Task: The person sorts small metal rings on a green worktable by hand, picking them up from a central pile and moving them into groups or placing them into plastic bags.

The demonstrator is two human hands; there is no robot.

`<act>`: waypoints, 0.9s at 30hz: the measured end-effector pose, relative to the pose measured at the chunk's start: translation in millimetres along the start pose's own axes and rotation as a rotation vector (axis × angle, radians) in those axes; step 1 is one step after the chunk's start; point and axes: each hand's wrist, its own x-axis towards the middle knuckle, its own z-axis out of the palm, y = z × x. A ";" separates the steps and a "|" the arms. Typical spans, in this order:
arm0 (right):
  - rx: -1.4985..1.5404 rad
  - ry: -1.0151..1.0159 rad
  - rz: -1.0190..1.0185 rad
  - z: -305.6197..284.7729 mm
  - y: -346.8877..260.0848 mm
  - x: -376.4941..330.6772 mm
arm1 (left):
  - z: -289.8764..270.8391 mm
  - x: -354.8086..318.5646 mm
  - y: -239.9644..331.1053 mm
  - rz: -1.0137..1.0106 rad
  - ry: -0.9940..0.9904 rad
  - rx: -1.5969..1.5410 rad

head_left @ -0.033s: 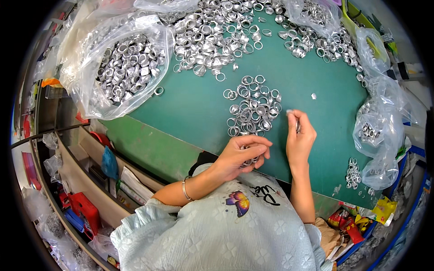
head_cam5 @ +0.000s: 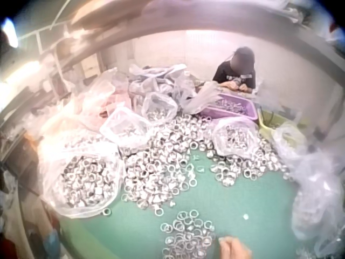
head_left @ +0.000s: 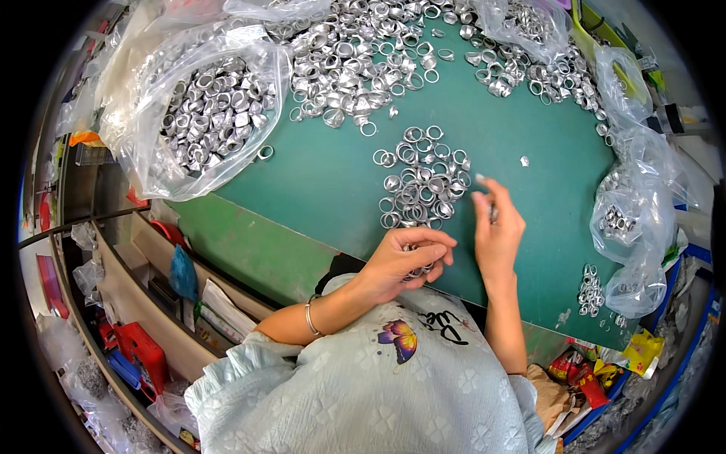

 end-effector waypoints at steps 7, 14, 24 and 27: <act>0.522 -0.092 0.174 1.7 12.4 -2.2 | 3.4 0.4 -3.1 0.118 0.054 0.164; 1.450 -0.506 0.880 -25.0 -9.9 -31.5 | 19.4 -0.2 2.4 0.326 0.116 0.439; 1.223 -0.528 0.772 -25.2 -17.9 -38.0 | 11.4 2.7 2.7 0.630 0.034 0.898; 1.199 -0.387 0.692 -25.4 -9.6 -34.7 | 12.0 -6.1 11.6 0.085 0.032 0.261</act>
